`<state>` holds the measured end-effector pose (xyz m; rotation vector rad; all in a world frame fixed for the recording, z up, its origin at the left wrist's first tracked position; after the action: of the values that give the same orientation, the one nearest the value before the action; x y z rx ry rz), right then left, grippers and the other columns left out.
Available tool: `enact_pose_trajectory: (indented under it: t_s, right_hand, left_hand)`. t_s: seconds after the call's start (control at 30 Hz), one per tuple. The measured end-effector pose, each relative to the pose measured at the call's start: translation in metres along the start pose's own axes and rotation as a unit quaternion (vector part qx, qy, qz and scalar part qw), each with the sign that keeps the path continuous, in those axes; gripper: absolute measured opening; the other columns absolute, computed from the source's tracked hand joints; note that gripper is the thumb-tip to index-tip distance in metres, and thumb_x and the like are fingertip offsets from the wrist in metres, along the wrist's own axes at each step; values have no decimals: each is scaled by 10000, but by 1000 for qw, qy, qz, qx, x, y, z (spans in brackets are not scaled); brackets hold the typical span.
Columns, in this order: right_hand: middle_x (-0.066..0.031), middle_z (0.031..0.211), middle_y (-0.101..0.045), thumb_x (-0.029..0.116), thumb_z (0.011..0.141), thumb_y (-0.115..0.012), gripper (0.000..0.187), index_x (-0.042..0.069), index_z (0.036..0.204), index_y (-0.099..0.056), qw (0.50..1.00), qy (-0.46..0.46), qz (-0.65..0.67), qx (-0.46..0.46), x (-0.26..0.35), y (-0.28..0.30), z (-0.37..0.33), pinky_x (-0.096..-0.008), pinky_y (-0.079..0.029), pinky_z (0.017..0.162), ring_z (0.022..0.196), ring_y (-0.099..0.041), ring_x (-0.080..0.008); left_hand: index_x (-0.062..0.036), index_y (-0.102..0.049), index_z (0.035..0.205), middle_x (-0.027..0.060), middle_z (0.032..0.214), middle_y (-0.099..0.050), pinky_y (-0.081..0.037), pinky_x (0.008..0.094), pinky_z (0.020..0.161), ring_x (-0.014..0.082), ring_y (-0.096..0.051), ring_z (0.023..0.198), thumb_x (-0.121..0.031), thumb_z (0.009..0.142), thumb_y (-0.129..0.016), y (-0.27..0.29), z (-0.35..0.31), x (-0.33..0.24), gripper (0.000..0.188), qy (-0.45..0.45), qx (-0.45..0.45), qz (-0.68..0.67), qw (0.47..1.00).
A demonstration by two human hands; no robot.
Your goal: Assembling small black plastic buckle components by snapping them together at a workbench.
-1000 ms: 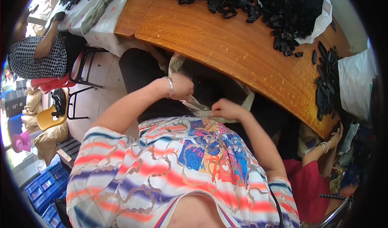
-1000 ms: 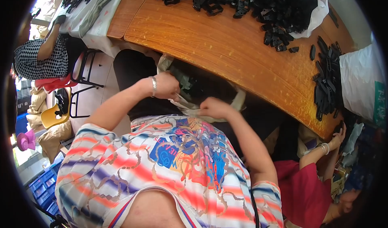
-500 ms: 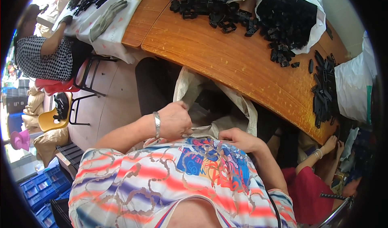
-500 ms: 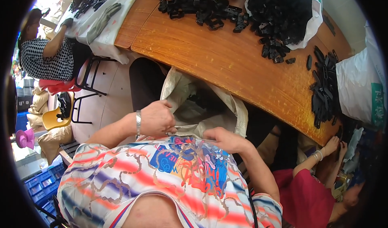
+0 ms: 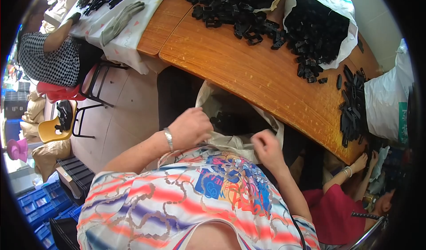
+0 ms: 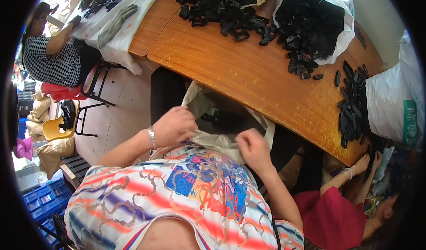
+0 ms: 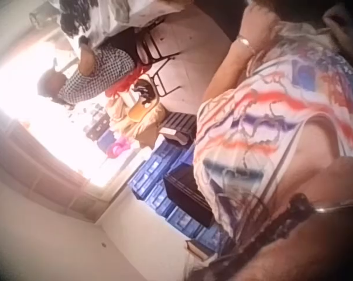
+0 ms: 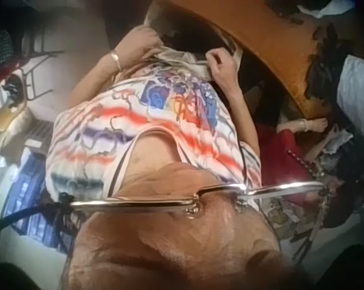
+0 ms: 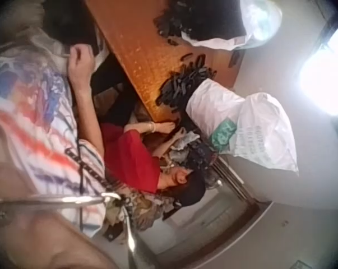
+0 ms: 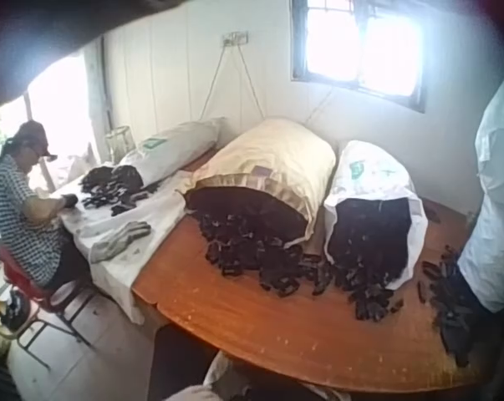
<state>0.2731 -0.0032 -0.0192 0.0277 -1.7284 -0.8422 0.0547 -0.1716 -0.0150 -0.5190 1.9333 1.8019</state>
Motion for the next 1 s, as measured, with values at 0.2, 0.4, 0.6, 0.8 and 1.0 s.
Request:
enact_pose_trajectory:
  t_s: [0.2,0.4,0.6,0.8,1.0]
  right_hand:
    - [-39,858,-590,62,947,-591,58,10,963,-611,917,-159,92,-354,-84,61,-71,-246,-469,721,777,-557,-135]
    - [-57,848,-602,132,965,-574,144,-8,980,-604,880,-256,-158,-367,-248,38,-178,-296,-485,739,779,-573,-178]
    - [-90,883,-613,110,955,-571,134,-13,989,-609,877,-287,-108,-369,-309,24,-195,-317,-487,768,822,-587,-199]
    - [-123,919,-625,89,945,-568,129,-18,999,-614,863,-329,-64,-379,-317,-4,-251,-337,-488,797,866,-601,-220]
    - [-156,954,-637,68,935,-565,129,-24,1009,-619,847,-316,-9,-427,-276,-5,-218,-358,-490,826,910,-615,-241]
  left_hand:
    - [-82,-610,836,87,916,-600,-452,408,871,300,-561,1052,-212,759,-733,3,-15,3,195,41,-109,-42,992]
    - [-96,-550,775,62,883,-594,-444,416,901,292,-568,1052,-192,749,-753,-1,8,-4,226,14,-44,-61,997]
    - [-105,-556,784,54,896,-601,-429,433,938,276,-576,1052,-246,755,-747,-14,12,-9,239,-10,4,-77,997]
    - [-107,-570,786,57,915,-612,-411,439,959,264,-562,1085,-267,765,-735,-32,10,-25,231,-47,-17,-40,998]
    - [-100,-577,780,79,897,-606,-424,420,917,290,-563,1048,-251,772,-720,-35,-3,-24,207,-20,-27,-19,999]
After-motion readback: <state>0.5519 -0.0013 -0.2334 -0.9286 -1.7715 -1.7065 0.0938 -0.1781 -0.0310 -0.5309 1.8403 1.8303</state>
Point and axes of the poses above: each hand's wrist, its own z-axis towards the middle knuckle, its own y-axis out of the back of the hand, x = y × z, the point moved 3 cm from there along z, towards the middle knuckle
